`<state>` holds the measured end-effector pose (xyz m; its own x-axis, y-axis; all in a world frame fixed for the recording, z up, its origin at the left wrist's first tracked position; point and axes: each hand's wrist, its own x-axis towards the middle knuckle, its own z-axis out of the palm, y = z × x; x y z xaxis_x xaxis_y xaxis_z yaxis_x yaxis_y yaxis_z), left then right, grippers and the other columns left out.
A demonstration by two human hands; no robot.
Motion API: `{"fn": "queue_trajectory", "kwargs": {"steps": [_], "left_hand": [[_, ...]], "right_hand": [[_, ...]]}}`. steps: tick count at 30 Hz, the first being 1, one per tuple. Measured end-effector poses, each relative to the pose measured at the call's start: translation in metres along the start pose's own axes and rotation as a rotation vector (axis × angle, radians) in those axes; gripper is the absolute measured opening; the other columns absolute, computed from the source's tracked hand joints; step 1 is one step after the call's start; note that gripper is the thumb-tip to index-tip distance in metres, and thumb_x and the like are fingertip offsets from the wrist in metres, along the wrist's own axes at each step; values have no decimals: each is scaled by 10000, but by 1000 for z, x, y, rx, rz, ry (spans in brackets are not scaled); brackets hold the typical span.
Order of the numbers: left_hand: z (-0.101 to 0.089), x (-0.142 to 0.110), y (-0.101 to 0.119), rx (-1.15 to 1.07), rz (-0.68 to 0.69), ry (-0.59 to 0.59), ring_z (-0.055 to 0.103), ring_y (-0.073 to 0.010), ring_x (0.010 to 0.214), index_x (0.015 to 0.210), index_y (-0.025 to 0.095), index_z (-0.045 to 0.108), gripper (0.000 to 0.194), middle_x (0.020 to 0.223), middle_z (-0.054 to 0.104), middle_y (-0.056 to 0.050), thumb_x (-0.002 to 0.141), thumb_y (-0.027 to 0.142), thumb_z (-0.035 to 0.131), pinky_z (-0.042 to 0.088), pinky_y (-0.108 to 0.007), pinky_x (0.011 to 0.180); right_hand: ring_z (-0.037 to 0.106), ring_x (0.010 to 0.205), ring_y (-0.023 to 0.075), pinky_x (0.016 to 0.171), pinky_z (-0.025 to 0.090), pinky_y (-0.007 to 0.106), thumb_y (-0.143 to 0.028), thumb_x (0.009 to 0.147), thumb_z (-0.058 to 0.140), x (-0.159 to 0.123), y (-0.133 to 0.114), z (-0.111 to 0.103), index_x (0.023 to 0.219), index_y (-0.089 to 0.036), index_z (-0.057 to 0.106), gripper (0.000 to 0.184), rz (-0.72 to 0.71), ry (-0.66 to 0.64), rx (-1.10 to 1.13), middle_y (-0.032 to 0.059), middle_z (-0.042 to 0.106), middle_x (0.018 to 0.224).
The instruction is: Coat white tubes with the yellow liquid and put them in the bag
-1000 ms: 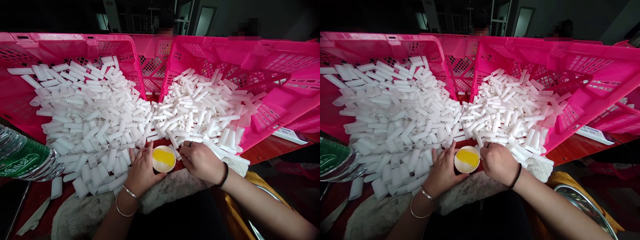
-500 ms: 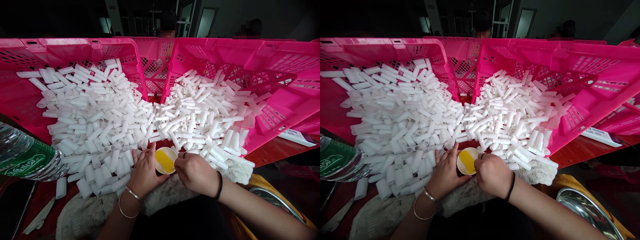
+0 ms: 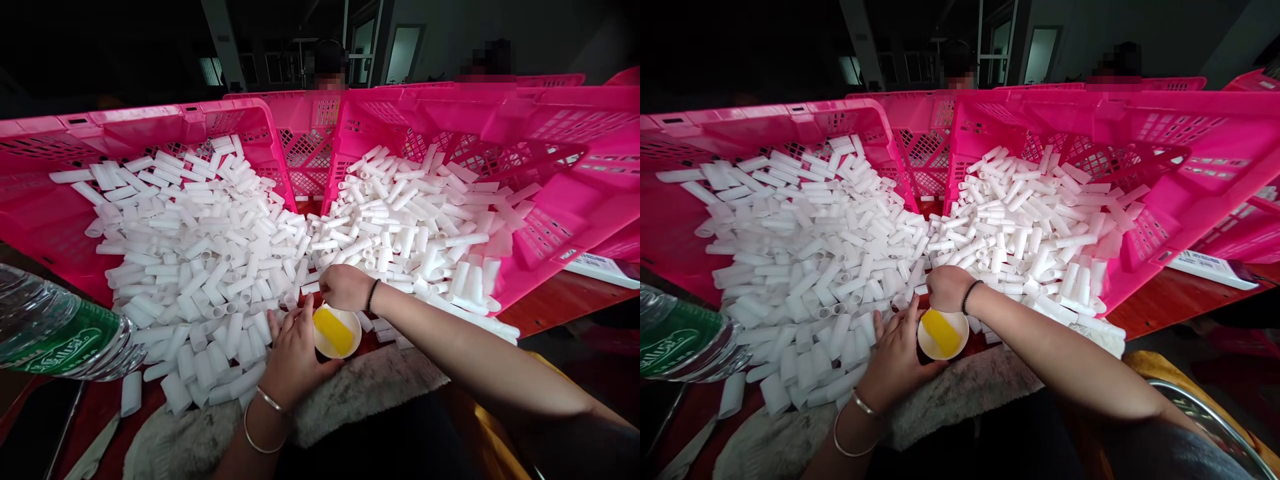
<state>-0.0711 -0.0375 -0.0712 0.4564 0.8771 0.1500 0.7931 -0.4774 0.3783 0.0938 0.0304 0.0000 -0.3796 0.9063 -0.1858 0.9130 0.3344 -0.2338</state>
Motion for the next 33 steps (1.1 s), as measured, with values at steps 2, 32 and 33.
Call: {"fn": "queue_trajectory", "kwargs": {"steps": [2, 32, 33], "left_hand": [[0, 0, 0, 3, 0, 4, 415, -343, 1226, 1457, 170, 31, 1161, 1266, 547, -144, 597, 516, 729, -131, -571, 1081], [-1, 0, 3, -2, -29, 7, 434, -333, 1232, 1439, 152, 102, 1078, 1316, 512, -158, 622, 510, 707, -136, -597, 1075], [-1, 0, 3, -3, -23, 9, 433, -335, 1232, 1438, 149, 105, 1076, 1314, 513, -161, 622, 509, 707, -138, -599, 1074]], "right_hand": [[619, 750, 184, 559, 363, 236, -262, 744, 519, 3, -2, -4, 813, -161, 707, 224, -5, -41, -7, 83, 700, 840], [637, 776, 226, 604, 442, 267, -214, 754, 521, -20, -14, -10, 828, -119, 681, 200, -36, -6, -191, 129, 681, 851], [638, 774, 224, 608, 446, 268, -202, 754, 521, -18, -17, -7, 834, -111, 682, 202, -35, -20, -207, 137, 680, 858]]}}
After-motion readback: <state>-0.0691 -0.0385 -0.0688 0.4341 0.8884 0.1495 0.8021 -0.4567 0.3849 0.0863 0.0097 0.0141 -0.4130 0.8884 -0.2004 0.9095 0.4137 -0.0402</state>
